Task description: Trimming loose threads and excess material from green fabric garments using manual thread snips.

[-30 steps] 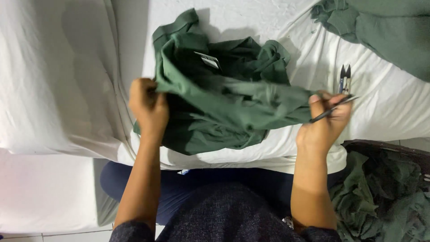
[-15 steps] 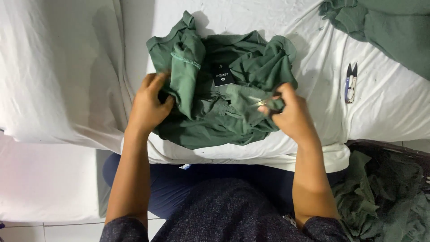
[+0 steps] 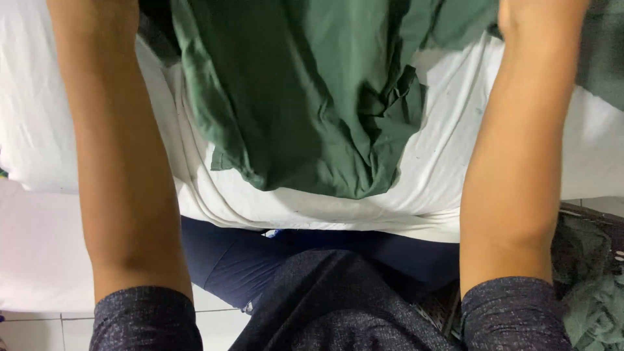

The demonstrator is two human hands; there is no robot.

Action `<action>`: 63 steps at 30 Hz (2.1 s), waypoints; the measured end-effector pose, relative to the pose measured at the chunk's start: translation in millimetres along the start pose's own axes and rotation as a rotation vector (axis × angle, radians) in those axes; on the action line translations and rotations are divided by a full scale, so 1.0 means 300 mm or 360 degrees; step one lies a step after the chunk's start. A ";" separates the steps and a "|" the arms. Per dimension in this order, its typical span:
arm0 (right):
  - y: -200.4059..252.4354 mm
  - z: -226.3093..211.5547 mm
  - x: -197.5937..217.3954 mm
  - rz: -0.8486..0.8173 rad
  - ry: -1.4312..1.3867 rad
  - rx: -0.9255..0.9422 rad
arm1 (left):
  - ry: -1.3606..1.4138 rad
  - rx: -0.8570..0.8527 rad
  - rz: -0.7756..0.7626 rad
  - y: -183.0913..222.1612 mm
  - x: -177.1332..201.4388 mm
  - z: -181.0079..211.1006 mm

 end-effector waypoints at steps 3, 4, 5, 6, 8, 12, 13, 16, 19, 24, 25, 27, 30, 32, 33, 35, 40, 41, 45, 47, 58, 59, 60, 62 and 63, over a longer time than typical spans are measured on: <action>0.038 -0.047 -0.055 -0.0340 0.0076 -0.0144 | 0.0005 -0.0124 0.0010 -0.041 -0.002 0.025; 0.062 -0.067 -0.081 -0.0516 0.0115 -0.0220 | 0.0007 -0.0178 0.0016 -0.045 0.000 0.030; 0.109 -0.110 -0.094 -0.0520 0.0113 -0.0224 | 0.0005 -0.0172 0.0017 0.039 0.012 0.030; 0.159 -0.150 -0.108 -0.0698 0.0153 -0.0300 | -0.0365 -0.0326 -0.0289 0.128 0.005 0.035; 0.302 -0.189 -0.110 -0.0878 0.0193 -0.0378 | -0.0735 -0.0470 -0.0602 0.304 0.004 0.001; 0.589 -0.132 -0.069 -0.1022 0.0130 -0.0783 | -0.0972 0.0153 -0.0857 0.562 0.005 -0.096; 0.642 -0.117 -0.061 -0.1095 0.0241 -0.0662 | -0.1148 0.0145 -0.0883 0.612 0.003 -0.100; 0.693 -0.115 -0.124 -0.0936 0.0769 -0.0323 | -0.1146 -0.0107 -0.0617 0.626 0.016 -0.200; 0.697 -0.104 -0.147 -0.0454 0.0444 -0.0486 | -0.0715 -0.0244 -0.0262 0.597 -0.009 -0.166; 0.592 -0.097 -0.013 0.0129 -0.0251 -0.0413 | -0.0256 -0.0090 0.0188 0.588 0.055 -0.149; 0.558 -0.114 0.022 0.0186 -0.0344 -0.0325 | -0.0286 -0.0176 0.0189 0.576 0.064 -0.126; 0.513 -0.152 0.051 0.0092 -0.0305 -0.0337 | -0.0328 -0.0175 0.0078 0.574 0.055 -0.107; 0.484 -0.193 0.042 -0.0162 -0.0172 -0.0413 | -0.0622 -0.0188 -0.0147 0.550 0.001 -0.018; 0.492 -0.224 0.022 -0.0319 -0.0074 -0.0474 | -0.0870 -0.0203 -0.0258 0.549 -0.020 0.018; 0.504 -0.238 0.013 -0.0463 0.0193 -0.0620 | -0.1090 -0.0168 -0.0334 0.558 -0.018 0.012; 0.533 -0.240 0.000 -0.0607 0.0461 -0.0762 | -0.1311 -0.0129 -0.0406 0.578 0.000 -0.016; 0.630 -0.084 0.007 -0.0950 0.1315 -0.0552 | -0.1451 -0.0157 -0.0234 0.604 0.079 -0.172; 0.626 -0.091 0.003 -0.0946 0.1317 -0.0551 | -0.1449 -0.0161 -0.0233 0.597 0.076 -0.166; 0.591 -0.106 0.006 -0.0510 0.1021 -0.0860 | -0.1057 -0.0217 -0.0014 0.557 0.070 -0.101; 0.589 -0.089 0.022 -0.0378 0.0841 -0.0823 | -0.0881 -0.0251 0.0046 0.542 0.083 -0.089; 0.449 -0.232 -0.038 -0.0481 0.1280 0.0062 | 0.0445 0.0472 0.0712 0.459 0.093 0.101; 0.448 -0.157 -0.039 -0.0477 0.1285 0.0059 | 0.0448 0.0472 0.0705 0.455 0.110 0.028; 0.446 -0.089 -0.029 -0.0186 0.1334 0.0081 | 0.0456 0.0602 0.0667 0.456 0.125 -0.049; 0.416 0.014 -0.028 0.0105 0.1372 0.0109 | 0.0462 0.0729 0.0632 0.431 0.130 -0.105; 0.385 0.052 -0.033 0.0177 0.1278 -0.0004 | 0.0492 0.0825 0.0564 0.405 0.116 -0.087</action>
Point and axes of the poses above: each hand's wrist, its own y-axis away from the middle knuckle, its own x-axis out of the back of the hand, z = x × y, the point moved 2 cm from there along -y, towards the middle knuckle, and after that the axes turned 4 degrees about x, right-handed, at the moved point
